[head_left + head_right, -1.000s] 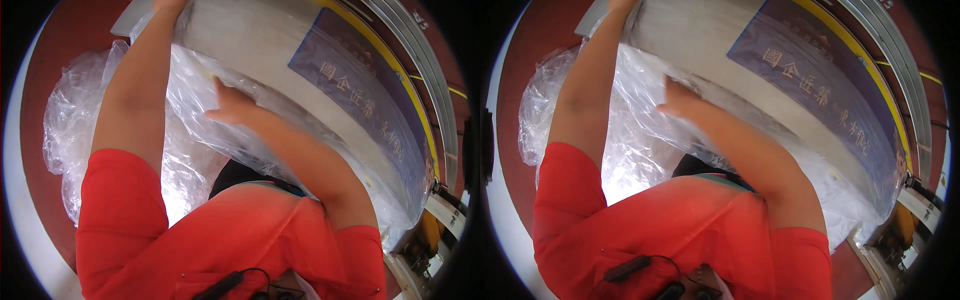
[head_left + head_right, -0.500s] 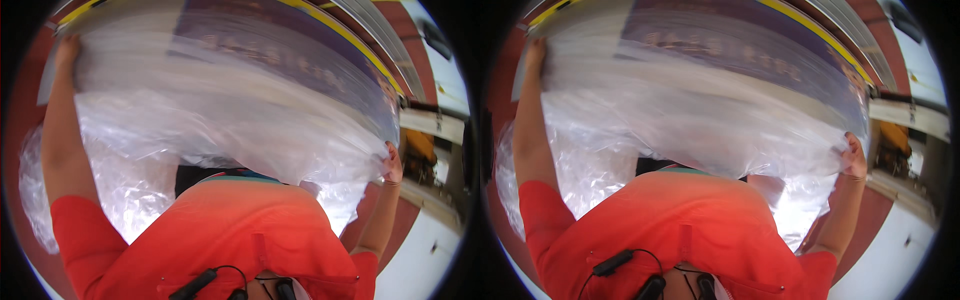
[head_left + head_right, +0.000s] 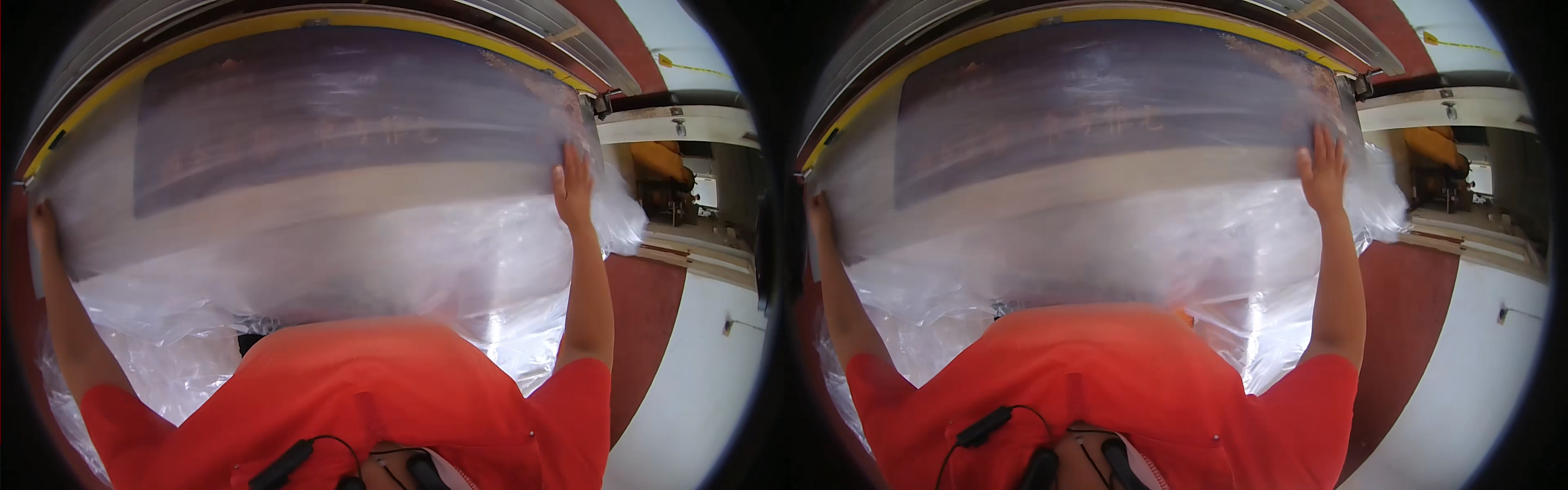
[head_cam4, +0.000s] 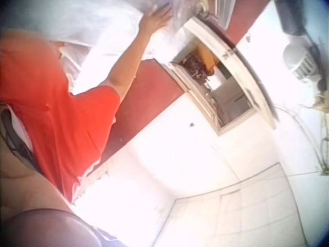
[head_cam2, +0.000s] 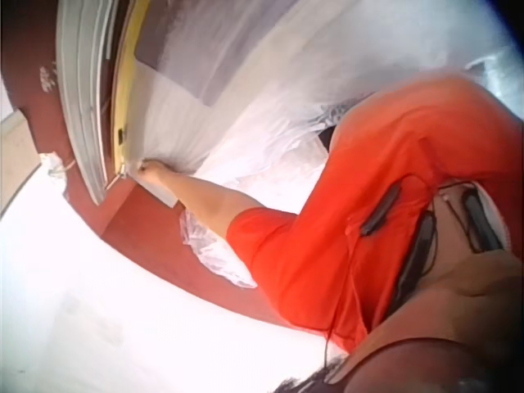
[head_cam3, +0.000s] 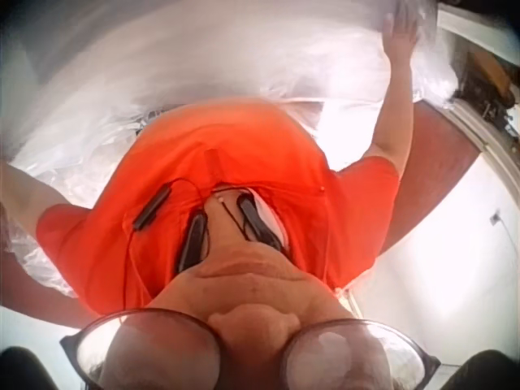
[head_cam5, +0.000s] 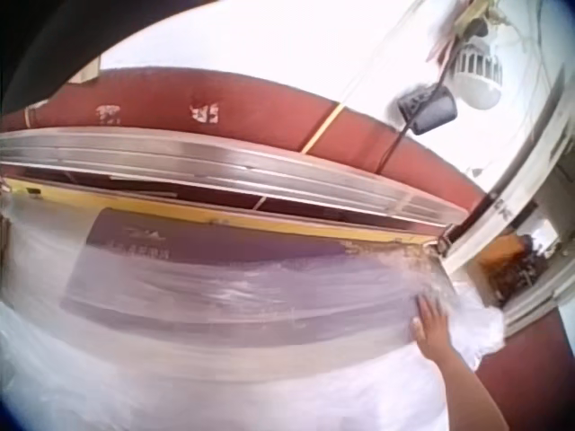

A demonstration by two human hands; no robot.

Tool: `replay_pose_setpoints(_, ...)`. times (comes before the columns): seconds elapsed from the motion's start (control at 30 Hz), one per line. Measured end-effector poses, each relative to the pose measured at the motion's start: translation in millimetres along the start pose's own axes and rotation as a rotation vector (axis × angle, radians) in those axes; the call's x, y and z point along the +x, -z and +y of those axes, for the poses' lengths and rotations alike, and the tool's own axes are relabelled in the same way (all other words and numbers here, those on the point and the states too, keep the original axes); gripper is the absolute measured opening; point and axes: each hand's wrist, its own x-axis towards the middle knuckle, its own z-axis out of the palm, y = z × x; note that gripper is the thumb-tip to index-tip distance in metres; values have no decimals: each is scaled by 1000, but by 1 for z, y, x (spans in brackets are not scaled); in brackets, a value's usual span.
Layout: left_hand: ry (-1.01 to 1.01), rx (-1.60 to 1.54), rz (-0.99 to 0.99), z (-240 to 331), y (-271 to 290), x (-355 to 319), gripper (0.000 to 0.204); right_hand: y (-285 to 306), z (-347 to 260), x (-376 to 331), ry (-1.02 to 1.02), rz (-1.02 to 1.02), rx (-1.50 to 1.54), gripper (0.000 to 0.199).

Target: The person wraps a large, flat rectangular object with a clear plastic sheet. They repeatedly smooth the plastic over the surface, fold the edges, and adjust the covering to ensure the object is fully enclosed.

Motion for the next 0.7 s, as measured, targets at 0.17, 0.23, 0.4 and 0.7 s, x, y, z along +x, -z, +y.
replay_pose_setpoints(0.17, 4, -25, 0, 24, 14, -24, 38, -14, 23, 14, -272, -185, 113, 54)
replay_pose_setpoints(0.23, -6, -17, 4, 20, 24, -27, 38, -4, -42, 40, 69, 20, 110, 54)
replay_pose_setpoints(0.4, 19, 54, 31, 18, 34, -45, 40, -7, -72, 28, 48, -132, 237, 53)
replay_pose_setpoints(0.7, -308, -101, -238, -6, 98, -62, 32, -16, -90, 55, 8, 12, 240, 38)
